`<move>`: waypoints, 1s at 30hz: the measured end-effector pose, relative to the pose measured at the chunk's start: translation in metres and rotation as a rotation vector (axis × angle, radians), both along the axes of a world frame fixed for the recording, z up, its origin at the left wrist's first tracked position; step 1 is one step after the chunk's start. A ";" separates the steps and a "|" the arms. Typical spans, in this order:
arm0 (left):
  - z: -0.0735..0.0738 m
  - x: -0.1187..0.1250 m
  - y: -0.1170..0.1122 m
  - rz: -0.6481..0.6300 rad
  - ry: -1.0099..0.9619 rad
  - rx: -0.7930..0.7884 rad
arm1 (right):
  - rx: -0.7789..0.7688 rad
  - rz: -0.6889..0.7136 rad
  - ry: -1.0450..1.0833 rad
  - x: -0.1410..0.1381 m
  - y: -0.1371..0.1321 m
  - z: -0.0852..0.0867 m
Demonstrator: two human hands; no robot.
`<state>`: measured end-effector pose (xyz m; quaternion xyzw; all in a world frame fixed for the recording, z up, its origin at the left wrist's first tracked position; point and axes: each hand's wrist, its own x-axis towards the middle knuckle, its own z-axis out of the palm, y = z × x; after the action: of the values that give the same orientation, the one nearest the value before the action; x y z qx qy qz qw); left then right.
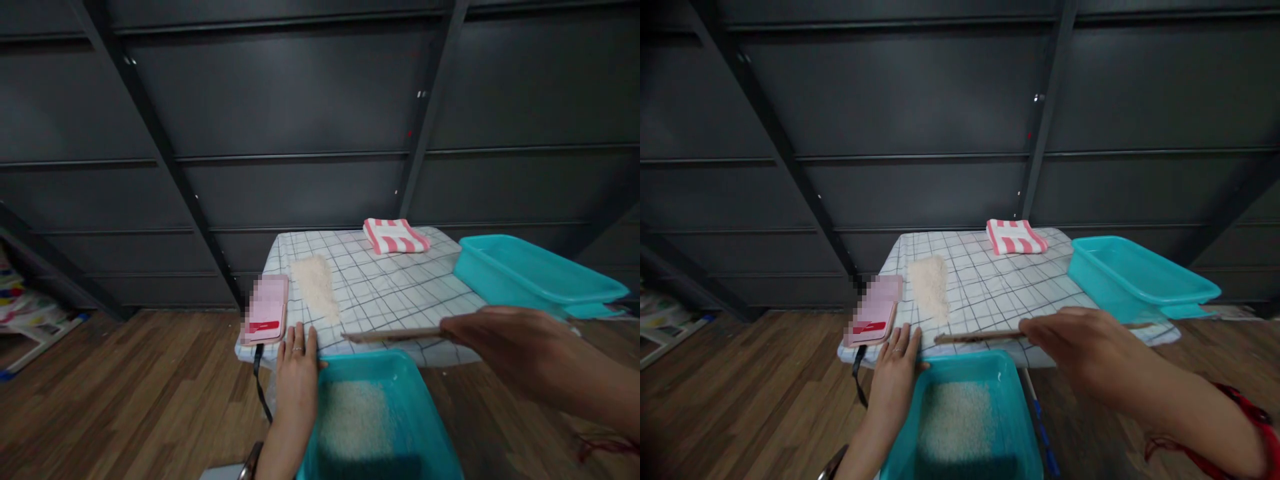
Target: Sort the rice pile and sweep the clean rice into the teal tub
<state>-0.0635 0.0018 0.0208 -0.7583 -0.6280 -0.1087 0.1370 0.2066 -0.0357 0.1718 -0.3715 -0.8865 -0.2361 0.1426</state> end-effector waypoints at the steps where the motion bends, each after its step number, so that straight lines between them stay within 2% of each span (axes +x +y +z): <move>1: -0.001 0.001 0.000 0.007 -0.002 0.004 | 0.032 0.010 -0.007 0.001 0.009 0.001; 5: -0.004 0.003 0.002 0.025 0.005 0.045 | 0.111 -0.022 -0.073 0.003 0.055 0.002; 9: -0.004 0.001 0.002 0.018 0.020 0.061 | 0.051 -0.068 -0.055 -0.012 0.097 0.002; 12: -0.002 -0.002 0.002 -0.003 0.018 0.044 | -0.056 -0.033 -0.071 -0.028 0.114 0.001; 15: 0.000 -0.004 0.001 -0.026 0.012 0.025 | -0.137 -0.027 -0.080 -0.036 0.120 -0.002; 18: 0.002 -0.005 0.001 -0.019 0.012 0.022 | -0.170 -0.012 -0.073 -0.031 0.121 -0.003; 22: 0.004 -0.004 0.001 -0.015 0.022 0.008 | -0.130 0.034 -0.058 -0.023 0.121 -0.003; 26: 0.007 -0.002 0.001 -0.003 0.008 -0.029 | -0.066 0.060 -0.016 -0.027 0.123 -0.006; 30: 0.008 0.000 0.000 0.025 -0.012 -0.068 | -0.105 0.116 -0.026 -0.032 0.123 -0.009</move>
<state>-0.0634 0.0022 0.0292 -0.7537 -0.6418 -0.0902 0.1089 0.1748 0.0872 0.1627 -0.3234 -0.9195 -0.1855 0.1249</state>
